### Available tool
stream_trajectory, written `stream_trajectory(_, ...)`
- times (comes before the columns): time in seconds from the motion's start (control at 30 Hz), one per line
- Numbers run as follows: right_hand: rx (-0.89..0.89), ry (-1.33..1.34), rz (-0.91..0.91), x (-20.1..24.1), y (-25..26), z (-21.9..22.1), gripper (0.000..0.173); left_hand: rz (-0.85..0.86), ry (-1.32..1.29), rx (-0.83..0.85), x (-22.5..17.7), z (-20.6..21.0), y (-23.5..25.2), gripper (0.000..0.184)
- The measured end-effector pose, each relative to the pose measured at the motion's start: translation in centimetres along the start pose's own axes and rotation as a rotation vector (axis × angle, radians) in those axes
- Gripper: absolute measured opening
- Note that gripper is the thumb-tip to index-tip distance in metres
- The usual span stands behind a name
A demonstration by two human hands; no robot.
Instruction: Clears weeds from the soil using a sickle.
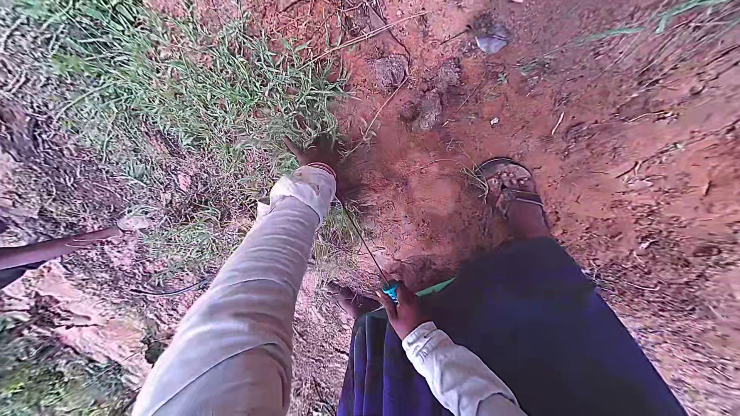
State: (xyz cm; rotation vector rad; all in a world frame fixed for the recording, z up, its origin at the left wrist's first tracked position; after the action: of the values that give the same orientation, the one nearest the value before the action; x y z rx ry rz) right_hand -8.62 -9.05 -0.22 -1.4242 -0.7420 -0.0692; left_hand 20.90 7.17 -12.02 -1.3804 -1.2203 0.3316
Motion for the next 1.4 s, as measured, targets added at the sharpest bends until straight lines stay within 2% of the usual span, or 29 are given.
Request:
stream_trajectory(0.07,-0.042,-0.031,-0.062,-1.4,-0.9,0.4,0.044,-0.053,-0.076,0.113,1.7,1.1,-1.8,0.098)
stream_trajectory(0.13,-0.148,-0.095,-0.154,-2.8,-0.9,0.0,0.042,-0.107,-0.173,0.129,1.8,1.1,-2.9,0.108)
stream_trajectory(0.23,-0.230,-0.186,-0.167,-6.2,-2.7,-1.3,0.043,-0.219,-0.258,0.133,-0.1,2.1,-1.8,0.101)
stream_trajectory(0.33,-0.243,-0.140,0.035,-9.5,-5.0,-2.7,0.044,-0.198,-0.325,0.139,-0.7,1.6,0.6,0.079)
stream_trajectory(0.4,-0.320,-0.010,0.130,-10.2,-5.5,-3.1,0.049,-0.136,-0.327,0.127,-0.4,2.6,0.3,0.082)
stream_trajectory(0.5,-0.422,0.311,0.089,-8.5,-1.9,-3.2,0.046,0.012,-0.287,0.059,1.3,3.6,-2.1,0.098)
stream_trajectory(0.53,-0.384,0.421,0.094,-7.5,-0.5,-3.5,0.044,0.076,-0.285,0.049,2.1,3.9,-3.2,0.103)
stream_trajectory(0.6,-0.198,0.559,0.165,-6.1,2.0,-4.2,0.040,0.122,-0.332,0.020,3.6,4.9,-4.7,0.103)
stream_trajectory(0.7,0.035,0.584,0.228,-5.3,5.1,-5.1,0.035,0.096,-0.507,-0.038,4.8,5.0,-5.5,0.089)
stream_trajectory(0.77,0.086,0.634,0.196,-4.7,6.6,-4.8,0.029,0.065,-0.620,-0.137,5.1,6.1,-5.1,0.088)
stream_trajectory(0.87,0.089,0.593,0.144,-2.6,10.8,-4.4,0.028,0.055,-0.809,-0.344,4.8,7.2,-5.1,0.106)
stream_trajectory(0.93,0.096,0.415,0.147,-1.0,14.6,-4.0,0.035,0.080,-0.828,-0.503,5.1,7.9,-4.9,0.090)
stream_trajectory(1.0,0.125,0.252,0.176,-0.7,17.0,-3.4,0.045,0.072,-0.727,-0.562,5.0,8.2,-5.3,0.066)
stream_trajectory(1.07,0.134,0.166,0.175,-1.9,16.2,-2.5,0.045,-0.008,-0.560,-0.503,5.0,7.3,-6.3,0.053)
stream_trajectory(1.13,0.143,0.148,0.225,-4.8,12.2,-1.6,0.047,-0.048,-0.473,-0.480,4.9,6.6,-6.9,0.040)
stream_trajectory(1.2,0.094,0.194,0.278,-8.0,8.1,-0.4,0.043,-0.078,-0.478,-0.402,4.9,6.8,-6.7,0.037)
stream_trajectory(1.27,0.068,0.203,0.316,-8.6,4.3,-0.3,0.044,-0.076,-0.516,-0.301,4.9,7.9,-7.3,0.036)
stream_trajectory(1.3,0.044,0.196,0.312,-8.5,2.8,-0.5,0.045,-0.072,-0.541,-0.302,5.1,8.3,-7.9,0.032)
stream_trajectory(1.4,-0.075,0.210,0.139,-5.9,5.4,-2.0,0.044,-0.174,-0.684,-0.325,6.3,8.5,-8.1,0.041)
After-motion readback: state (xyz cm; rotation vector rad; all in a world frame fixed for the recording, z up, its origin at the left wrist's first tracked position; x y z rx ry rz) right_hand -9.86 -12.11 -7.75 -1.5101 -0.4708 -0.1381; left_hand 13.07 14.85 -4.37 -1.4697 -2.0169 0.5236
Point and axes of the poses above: each hand's wrist, its own y-axis towards the middle knuckle, its own z-axis out of the palm, x = y × z, the point moved 2 cm from there along y, towards the middle knuckle, and after that the axes turned 10 degrees about y, right-handed, at the moved point
